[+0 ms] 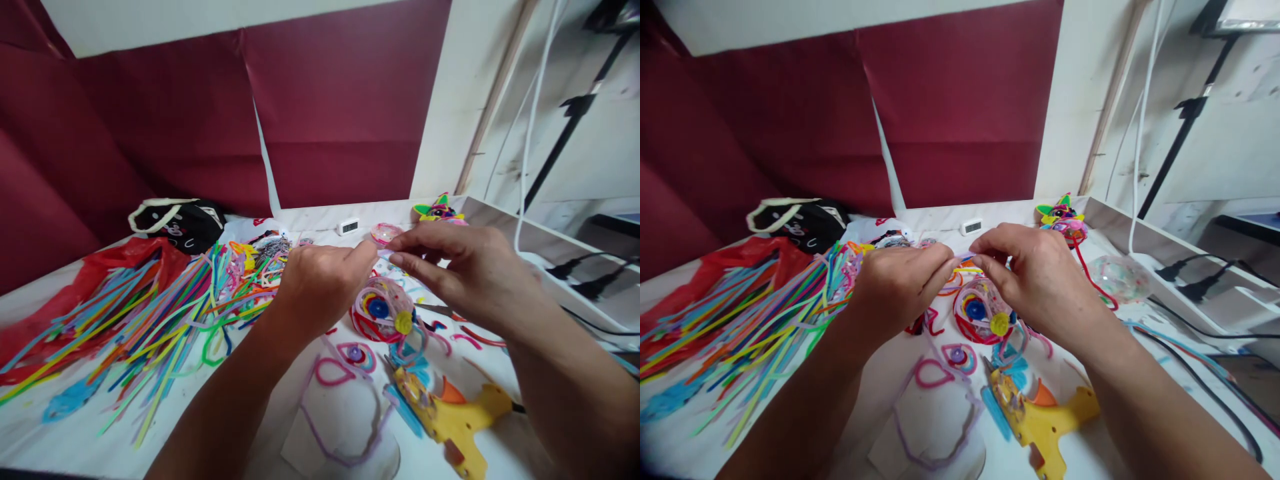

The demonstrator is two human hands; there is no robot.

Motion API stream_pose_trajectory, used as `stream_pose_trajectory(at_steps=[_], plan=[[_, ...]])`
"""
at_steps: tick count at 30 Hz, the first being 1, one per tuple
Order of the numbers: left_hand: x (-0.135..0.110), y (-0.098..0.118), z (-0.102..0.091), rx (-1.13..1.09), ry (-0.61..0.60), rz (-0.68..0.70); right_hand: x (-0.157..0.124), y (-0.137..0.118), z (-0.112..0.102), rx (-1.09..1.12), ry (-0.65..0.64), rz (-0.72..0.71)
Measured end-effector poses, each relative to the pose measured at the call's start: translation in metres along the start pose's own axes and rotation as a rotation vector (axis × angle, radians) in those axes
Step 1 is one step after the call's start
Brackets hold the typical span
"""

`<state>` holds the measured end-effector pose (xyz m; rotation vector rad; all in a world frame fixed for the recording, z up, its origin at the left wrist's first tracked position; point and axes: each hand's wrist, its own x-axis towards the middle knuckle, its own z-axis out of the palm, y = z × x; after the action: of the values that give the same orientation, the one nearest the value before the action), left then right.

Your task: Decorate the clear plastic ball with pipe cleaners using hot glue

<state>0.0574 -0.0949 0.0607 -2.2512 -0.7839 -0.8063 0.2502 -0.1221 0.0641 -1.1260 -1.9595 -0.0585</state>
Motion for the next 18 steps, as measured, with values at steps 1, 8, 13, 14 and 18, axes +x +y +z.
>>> stream_pose_trajectory(at_steps=[1, 8, 13, 14, 18], plan=[[0.0, 0.0, 0.0, -0.003, -0.006, -0.003, 0.0, 0.001, 0.0, -0.018, 0.011, -0.039], [0.0, 0.002, 0.004, -0.009, -0.033, -0.039, 0.002, 0.0, 0.0, -0.114, 0.029, -0.124], [0.0, 0.007, 0.006, -0.115, -0.105, -0.135, 0.003, 0.002, 0.004, -0.004, 0.021, -0.029], [0.0, 0.007, 0.005, -0.172, -0.132, -0.166, 0.003, 0.003, 0.005, 0.014, 0.012, 0.0], [-0.007, 0.004, 0.0, -0.493, -0.257, -0.314, 0.005, 0.011, 0.009, 0.069, -0.039, 0.073]])
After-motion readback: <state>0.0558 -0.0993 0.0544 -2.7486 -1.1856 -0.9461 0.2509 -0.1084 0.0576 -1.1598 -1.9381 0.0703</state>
